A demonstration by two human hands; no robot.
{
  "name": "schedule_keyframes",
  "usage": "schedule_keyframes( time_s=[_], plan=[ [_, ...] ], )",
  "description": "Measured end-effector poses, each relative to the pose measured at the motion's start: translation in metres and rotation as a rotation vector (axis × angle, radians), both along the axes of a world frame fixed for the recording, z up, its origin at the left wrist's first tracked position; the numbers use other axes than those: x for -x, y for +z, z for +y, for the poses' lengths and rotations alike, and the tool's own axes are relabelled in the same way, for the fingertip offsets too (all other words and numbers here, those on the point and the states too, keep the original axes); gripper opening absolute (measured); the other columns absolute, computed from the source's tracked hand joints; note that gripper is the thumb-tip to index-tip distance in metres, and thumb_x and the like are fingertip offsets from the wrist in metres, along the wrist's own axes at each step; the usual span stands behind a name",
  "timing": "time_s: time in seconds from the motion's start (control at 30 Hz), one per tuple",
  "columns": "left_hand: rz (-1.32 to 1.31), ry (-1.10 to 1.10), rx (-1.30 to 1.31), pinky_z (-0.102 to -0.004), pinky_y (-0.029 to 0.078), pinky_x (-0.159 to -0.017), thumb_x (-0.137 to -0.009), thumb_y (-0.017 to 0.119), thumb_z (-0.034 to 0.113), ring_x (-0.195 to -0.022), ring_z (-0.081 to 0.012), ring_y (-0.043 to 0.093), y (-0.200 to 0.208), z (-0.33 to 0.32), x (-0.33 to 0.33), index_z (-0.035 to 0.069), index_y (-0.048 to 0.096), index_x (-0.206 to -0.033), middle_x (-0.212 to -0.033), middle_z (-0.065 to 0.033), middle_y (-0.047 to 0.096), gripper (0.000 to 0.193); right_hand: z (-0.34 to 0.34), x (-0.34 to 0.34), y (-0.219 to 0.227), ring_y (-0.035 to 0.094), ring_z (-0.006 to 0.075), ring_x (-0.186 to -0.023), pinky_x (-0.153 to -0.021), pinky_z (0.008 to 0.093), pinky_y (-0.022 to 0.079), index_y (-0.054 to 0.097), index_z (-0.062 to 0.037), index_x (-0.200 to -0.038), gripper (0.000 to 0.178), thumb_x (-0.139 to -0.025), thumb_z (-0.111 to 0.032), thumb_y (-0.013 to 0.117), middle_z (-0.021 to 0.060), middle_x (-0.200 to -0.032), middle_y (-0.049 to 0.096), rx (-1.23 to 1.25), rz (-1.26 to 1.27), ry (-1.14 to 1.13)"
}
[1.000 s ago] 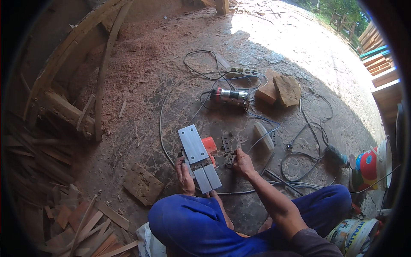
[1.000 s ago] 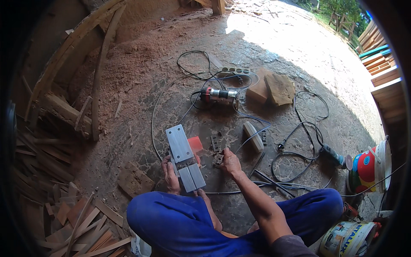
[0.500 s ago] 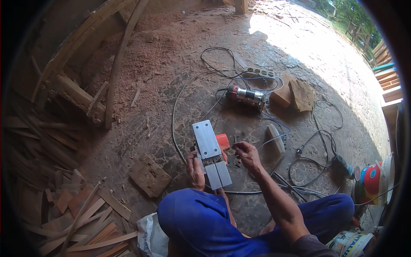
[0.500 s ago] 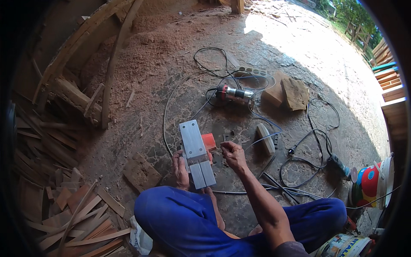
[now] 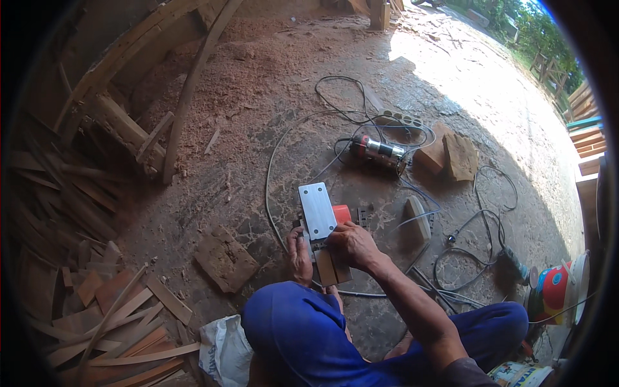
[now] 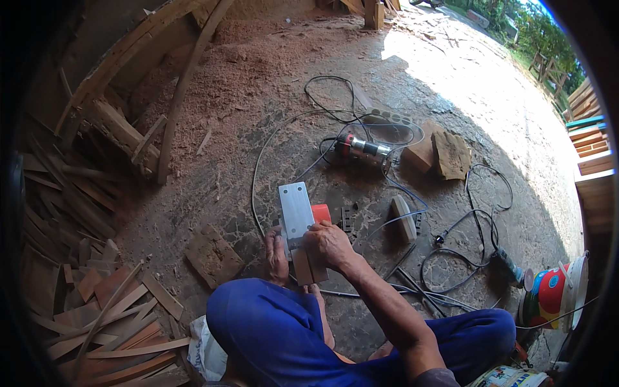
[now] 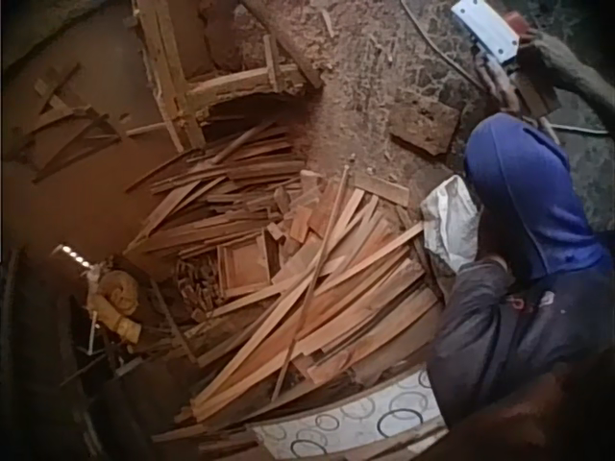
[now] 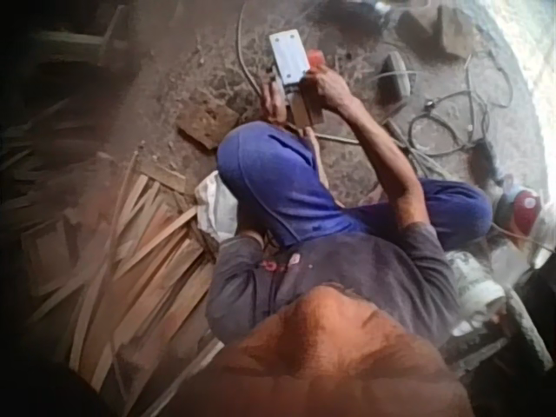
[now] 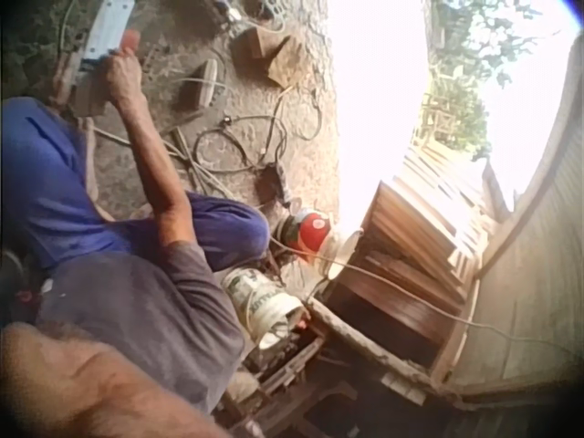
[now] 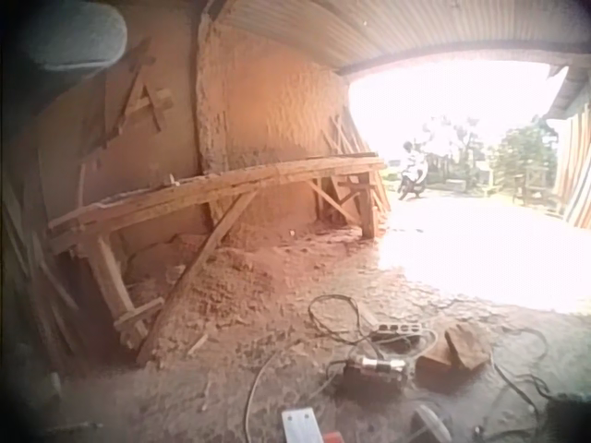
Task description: The person assembles a hand planer, using a t-handle hex key to tighten screws on the tool's body while sitting on the floor.
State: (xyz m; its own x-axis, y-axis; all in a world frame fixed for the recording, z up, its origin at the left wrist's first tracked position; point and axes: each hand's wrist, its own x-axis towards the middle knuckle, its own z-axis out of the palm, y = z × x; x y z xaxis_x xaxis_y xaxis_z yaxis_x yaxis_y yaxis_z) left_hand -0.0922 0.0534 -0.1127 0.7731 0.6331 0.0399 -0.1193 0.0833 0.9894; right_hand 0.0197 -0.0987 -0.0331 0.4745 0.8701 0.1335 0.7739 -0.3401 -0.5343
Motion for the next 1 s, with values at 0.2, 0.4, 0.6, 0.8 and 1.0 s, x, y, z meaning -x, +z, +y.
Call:
schedule_keyframes(
  time_s=[0.2,0.4,0.6,0.8,1.0],
  plan=[
    [0.013,-0.041,-0.008,-0.0337,0.038,-0.103,-0.107,0.035,0.019,-0.116,-0.0186,0.049,-0.002,0.003,0.002,0.009,0.048,-0.133,-0.126,-0.0077,0.052,0.031,0.016,0.001,0.019,0.065,0.0303,-0.089,-0.082,0.04,0.051,0.071,-0.0109,-0.088,0.013,-0.078,-0.015,0.064,0.009,-0.089,0.067,0.101,0.058,-0.043],
    [0.023,-0.026,-0.044,-0.0345,0.04,-0.102,-0.107,0.034,0.019,-0.113,-0.0181,0.051,-0.005,0.005,0.002,0.008,0.046,-0.133,-0.125,-0.0077,0.052,0.031,0.017,0.001,0.028,0.067,0.0339,-0.094,-0.08,0.0443,0.054,0.07,-0.0061,-0.088,0.012,-0.081,-0.014,0.063,0.0144,-0.091,0.068,0.157,0.126,-0.013],
    [0.037,-0.032,-0.056,-0.0342,0.039,-0.1,-0.106,0.035,0.018,-0.112,-0.019,0.05,0.003,0.004,0.001,0.008,0.05,-0.13,-0.123,-0.0089,0.054,0.03,0.016,0.002,0.016,0.066,0.0327,-0.089,-0.08,0.0428,0.053,0.068,-0.0051,-0.089,0.012,-0.081,-0.011,0.061,0.0141,-0.088,0.066,0.09,0.05,0.004],
    [0.018,0.015,-0.041,-0.0344,0.041,-0.097,-0.106,0.035,0.018,-0.109,-0.0193,0.052,-0.001,0.006,0.002,0.008,0.052,-0.129,-0.12,-0.0094,0.055,0.03,0.017,0.013,0.017,0.065,0.0313,-0.089,-0.08,0.0421,0.053,0.065,-0.0038,-0.085,0.012,-0.08,-0.014,0.065,0.0141,-0.085,0.064,0.056,-0.153,0.009],
    [0.05,-0.021,-0.024,-0.034,0.041,-0.097,-0.106,0.035,0.02,-0.109,-0.0191,0.051,0.001,0.005,0.003,0.009,0.051,-0.13,-0.121,-0.0094,0.055,0.031,0.017,0.017,0.015,0.062,0.0313,-0.086,-0.079,0.0408,0.051,0.06,-0.0025,-0.085,0.012,-0.081,-0.013,0.061,0.0135,-0.085,0.062,0.046,-0.137,-0.041]
  ],
)
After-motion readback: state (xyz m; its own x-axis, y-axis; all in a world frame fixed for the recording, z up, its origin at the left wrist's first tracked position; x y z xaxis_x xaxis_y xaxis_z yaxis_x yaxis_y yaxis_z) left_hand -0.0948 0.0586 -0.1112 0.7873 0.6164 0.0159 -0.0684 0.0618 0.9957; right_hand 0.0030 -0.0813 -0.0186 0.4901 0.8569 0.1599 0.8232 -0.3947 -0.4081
